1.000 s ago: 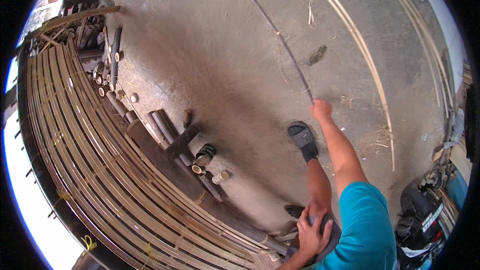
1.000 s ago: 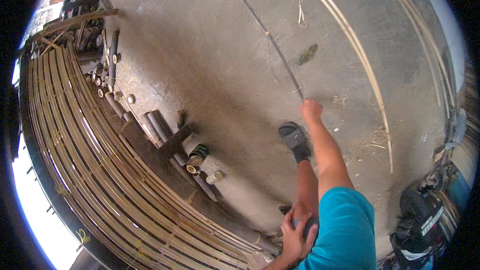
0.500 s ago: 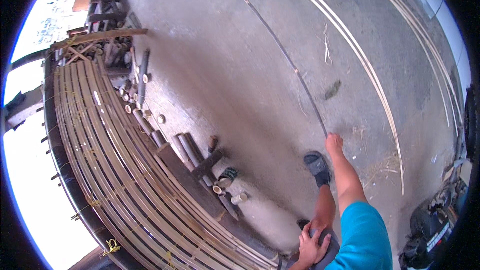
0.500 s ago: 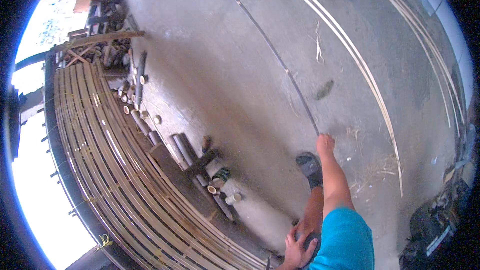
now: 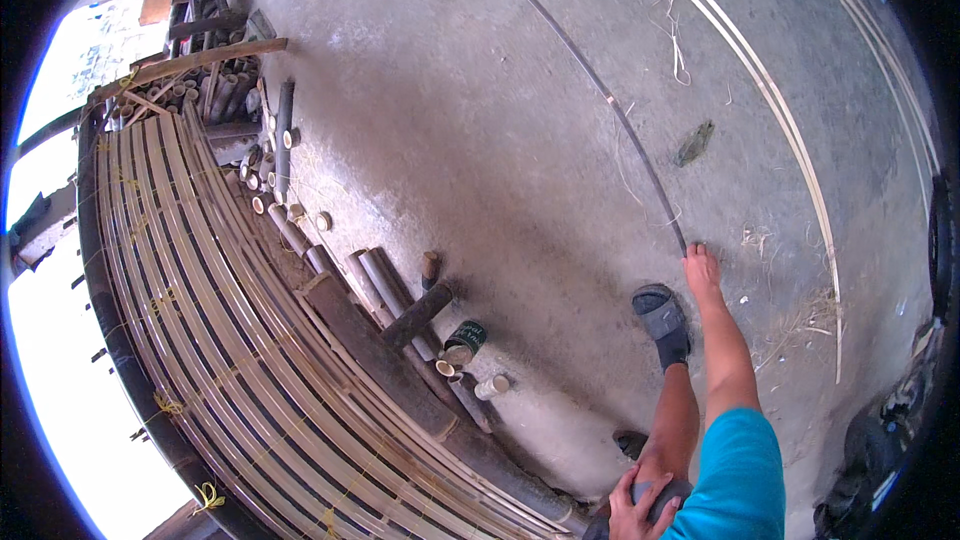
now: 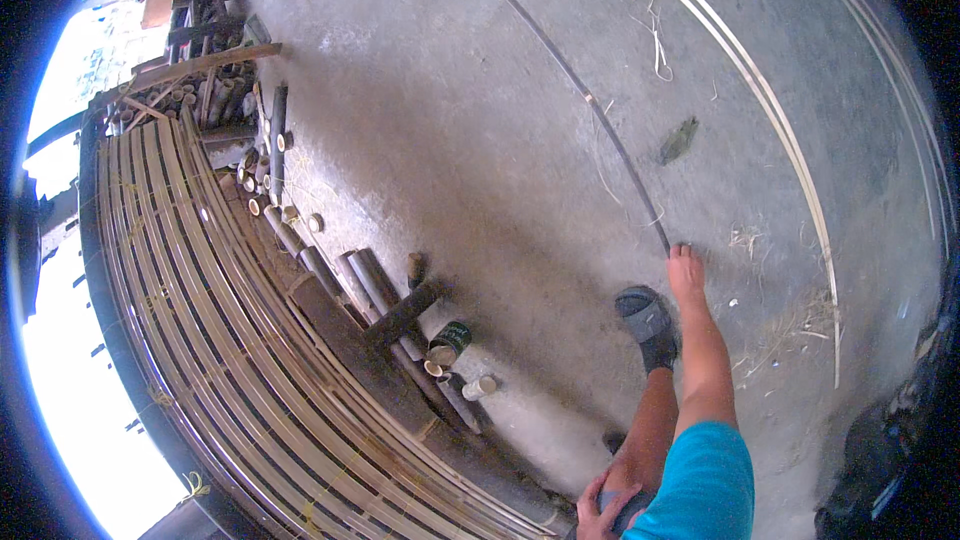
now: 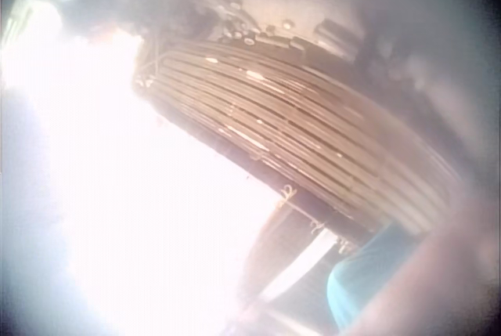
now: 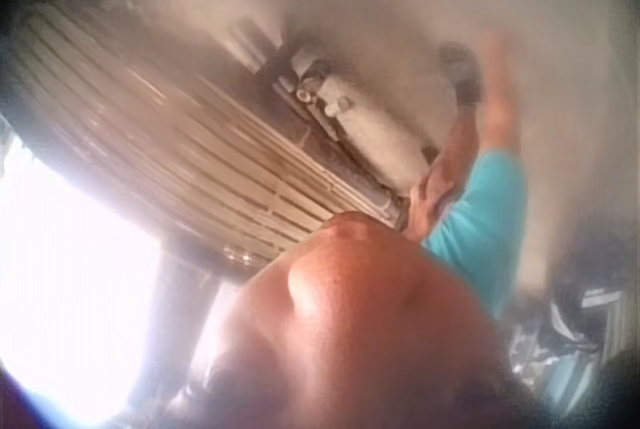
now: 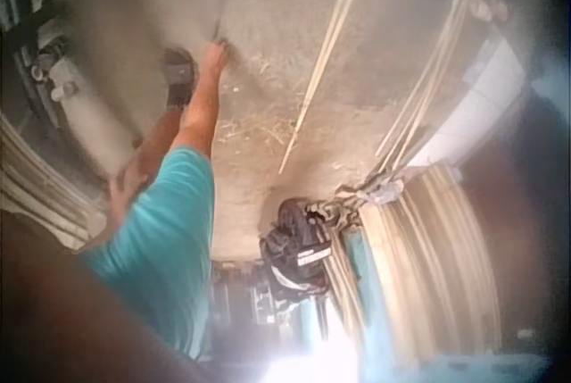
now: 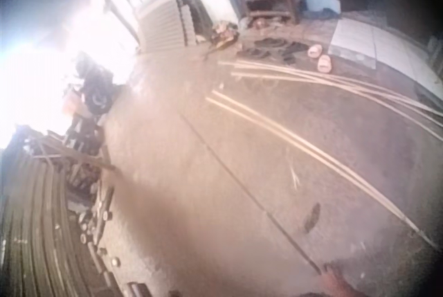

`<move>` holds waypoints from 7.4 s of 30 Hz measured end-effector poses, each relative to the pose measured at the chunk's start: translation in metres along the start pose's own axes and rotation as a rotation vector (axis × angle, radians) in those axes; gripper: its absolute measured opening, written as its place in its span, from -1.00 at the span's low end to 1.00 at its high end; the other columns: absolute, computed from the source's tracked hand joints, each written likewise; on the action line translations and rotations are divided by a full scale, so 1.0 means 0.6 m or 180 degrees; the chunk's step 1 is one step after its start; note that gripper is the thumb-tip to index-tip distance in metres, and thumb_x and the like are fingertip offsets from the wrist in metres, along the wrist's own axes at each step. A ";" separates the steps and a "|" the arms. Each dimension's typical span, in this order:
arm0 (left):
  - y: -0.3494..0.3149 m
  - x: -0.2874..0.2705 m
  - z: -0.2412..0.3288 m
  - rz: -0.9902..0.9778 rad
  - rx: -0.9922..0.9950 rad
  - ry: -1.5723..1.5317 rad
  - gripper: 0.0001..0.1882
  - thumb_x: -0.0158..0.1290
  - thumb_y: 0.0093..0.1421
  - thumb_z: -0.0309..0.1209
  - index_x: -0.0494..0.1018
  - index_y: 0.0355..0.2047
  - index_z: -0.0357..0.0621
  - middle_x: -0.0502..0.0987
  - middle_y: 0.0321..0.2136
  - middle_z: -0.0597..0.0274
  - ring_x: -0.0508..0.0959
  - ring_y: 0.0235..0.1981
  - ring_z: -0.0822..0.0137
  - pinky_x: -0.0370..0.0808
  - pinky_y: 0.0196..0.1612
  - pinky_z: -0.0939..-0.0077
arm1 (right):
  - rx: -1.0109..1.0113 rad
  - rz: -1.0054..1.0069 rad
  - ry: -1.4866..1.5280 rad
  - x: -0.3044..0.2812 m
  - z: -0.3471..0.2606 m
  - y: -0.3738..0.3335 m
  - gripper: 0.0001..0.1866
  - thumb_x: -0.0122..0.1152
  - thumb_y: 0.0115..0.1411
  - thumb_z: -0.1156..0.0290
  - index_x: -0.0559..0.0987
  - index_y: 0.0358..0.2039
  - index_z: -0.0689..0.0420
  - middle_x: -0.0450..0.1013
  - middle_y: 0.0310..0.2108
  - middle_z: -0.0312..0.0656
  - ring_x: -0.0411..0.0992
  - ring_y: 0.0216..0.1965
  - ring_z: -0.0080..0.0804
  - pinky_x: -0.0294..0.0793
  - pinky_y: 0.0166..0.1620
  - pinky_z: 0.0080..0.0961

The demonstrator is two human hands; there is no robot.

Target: The person repeatedly picks up thin bamboo sticks from the floor and ties them to a horizontal bamboo rack using yellow string. The person wraps the string around the sticks and rack, then ties knots to secure them in place.

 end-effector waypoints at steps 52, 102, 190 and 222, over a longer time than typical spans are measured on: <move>-0.928 -0.559 -0.300 0.4547 -0.3847 -0.1062 -0.41 -0.23 0.39 0.01 0.65 -0.29 -0.19 0.62 -0.55 -0.03 0.58 -0.46 -0.01 0.44 -0.16 0.06 | -0.2740 -0.4714 0.1962 -0.922 -1.140 -1.231 -0.74 -0.03 0.41 0.26 0.28 -0.03 0.14 0.40 -0.20 -0.22 0.51 -0.20 -0.48 0.57 -0.14 -0.51; 0.321 -2.134 0.266 0.4362 0.0253 -0.0099 -0.71 0.25 0.06 -0.34 0.52 -0.23 -0.19 0.57 -0.44 -0.16 0.57 -0.33 -0.19 0.50 -0.25 0.05 | -0.2032 -0.1965 0.1617 -1.591 -1.666 0.331 -0.81 0.06 0.32 0.35 0.52 -0.15 0.16 0.49 -0.32 -0.29 0.47 -0.37 -0.55 0.51 -0.27 -0.51; 0.595 -2.483 0.537 0.4795 -0.1130 -0.1643 -0.72 -0.07 0.36 -0.24 0.58 -0.31 -0.10 0.59 -0.50 0.01 0.56 -0.45 -0.01 0.31 -0.19 0.18 | -0.5827 -0.3583 -0.1674 -1.775 -2.488 0.467 -0.58 -0.01 0.29 0.17 0.53 -0.58 0.22 0.48 -0.52 0.11 0.45 -0.38 0.15 0.41 -0.25 -0.03; 0.303 -1.992 0.248 0.4617 -0.1352 -0.0972 -0.78 0.02 0.22 -0.26 0.57 -0.32 -0.10 0.60 -0.37 -0.09 0.56 -0.26 -0.05 0.13 -0.21 0.11 | -0.5989 -0.3069 0.0319 -1.459 -2.337 -0.167 -0.54 -0.13 0.34 0.05 0.62 -0.31 0.15 0.53 -0.26 -0.06 0.46 -0.19 -0.24 0.38 -0.09 -0.30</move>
Point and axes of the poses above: each hand's wrist, its own y-axis towards the middle knuckle, its own x-axis out of the palm, z = x × y, the point moved 1 cm from there along y, towards the middle knuckle
